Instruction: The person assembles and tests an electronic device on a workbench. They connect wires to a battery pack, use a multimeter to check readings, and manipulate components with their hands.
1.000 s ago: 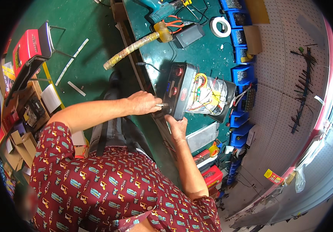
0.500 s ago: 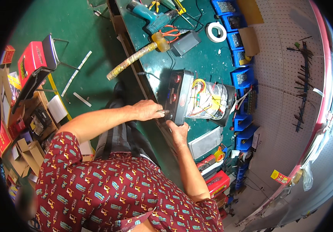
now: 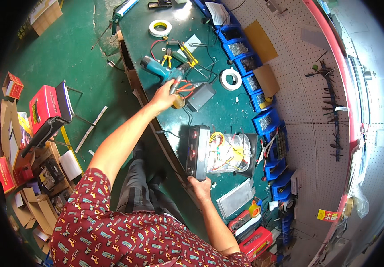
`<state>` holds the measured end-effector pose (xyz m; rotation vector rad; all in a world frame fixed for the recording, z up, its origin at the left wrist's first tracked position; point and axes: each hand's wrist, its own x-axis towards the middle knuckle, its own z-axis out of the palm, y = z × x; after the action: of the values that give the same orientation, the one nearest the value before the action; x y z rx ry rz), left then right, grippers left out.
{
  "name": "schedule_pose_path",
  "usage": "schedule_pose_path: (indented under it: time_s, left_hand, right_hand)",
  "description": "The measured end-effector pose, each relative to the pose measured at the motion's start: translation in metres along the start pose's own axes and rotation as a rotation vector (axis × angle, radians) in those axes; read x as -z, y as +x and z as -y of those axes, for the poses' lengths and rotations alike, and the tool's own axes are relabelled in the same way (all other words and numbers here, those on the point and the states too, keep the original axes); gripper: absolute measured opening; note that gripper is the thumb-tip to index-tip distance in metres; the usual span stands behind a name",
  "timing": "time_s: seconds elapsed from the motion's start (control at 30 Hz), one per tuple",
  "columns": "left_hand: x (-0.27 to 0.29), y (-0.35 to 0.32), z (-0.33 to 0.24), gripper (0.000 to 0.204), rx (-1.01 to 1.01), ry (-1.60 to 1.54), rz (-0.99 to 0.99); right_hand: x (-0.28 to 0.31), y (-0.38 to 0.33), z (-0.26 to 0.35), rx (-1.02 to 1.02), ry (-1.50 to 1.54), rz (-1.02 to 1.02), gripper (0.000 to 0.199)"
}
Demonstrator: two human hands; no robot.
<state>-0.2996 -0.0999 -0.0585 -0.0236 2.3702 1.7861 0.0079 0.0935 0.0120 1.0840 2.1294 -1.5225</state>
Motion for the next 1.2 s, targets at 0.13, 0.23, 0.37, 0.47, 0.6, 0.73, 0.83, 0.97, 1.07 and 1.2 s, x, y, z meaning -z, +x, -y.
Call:
schedule_pose_path:
  time_s: [0.13, 0.23, 0.37, 0.47, 0.6, 0.73, 0.83, 0.97, 1.07, 1.2]
  left_hand:
    - [0.009, 0.015, 0.014, 0.059, -0.328, -0.047, -0.160]
    - [0.000, -0.040, 0.023, 0.044, -0.397, 0.046, -0.328]
    - [-0.014, -0.146, 0.072, 0.036, -0.199, 0.107, -0.279]
    - [-0.027, -0.180, 0.079, 0.048, -0.088, 0.213, -0.314]
    - [-0.047, -0.172, 0.112, 0.029, -0.087, -0.103, -0.304]
    - [-0.032, -0.169, 0.052, 0.023, 0.012, -0.668, -0.385]
    - [-0.020, -0.164, 0.011, 0.026, -0.052, -1.070, -0.353]
    - [-0.010, -0.176, -0.016, 0.022, -0.255, -0.947, -0.118]
    - [-0.016, -0.197, -0.003, 0.026, -0.336, -0.583, 0.014]
    - [-0.028, -0.225, 0.043, 0.029, -0.355, -0.168, 0.280]
  right_hand:
    - [-0.005, 0.001, 0.001, 0.060, -0.016, 0.012, 0.026]
    - [0.004, 0.005, -0.019, 0.026, -0.003, 0.021, 0.026]
    - [0.004, 0.010, -0.025, 0.050, -0.006, 0.019, 0.025]
    - [0.001, 0.006, -0.020, 0.071, 0.016, 0.015, 0.027]
    - [0.000, 0.007, -0.018, 0.036, 0.057, 0.031, 0.033]
    - [-0.001, 0.006, -0.016, 0.096, 0.100, 0.021, 0.028]
    - [-0.002, 0.005, -0.010, 0.104, 0.068, 0.037, 0.028]
    - [0.001, 0.007, -0.014, 0.077, 0.046, 0.037, 0.031]
    - [0.005, 0.012, -0.025, 0.072, 0.079, 0.038, 0.033]
    - [0.004, 0.010, -0.020, 0.064, 0.080, 0.058, 0.032]
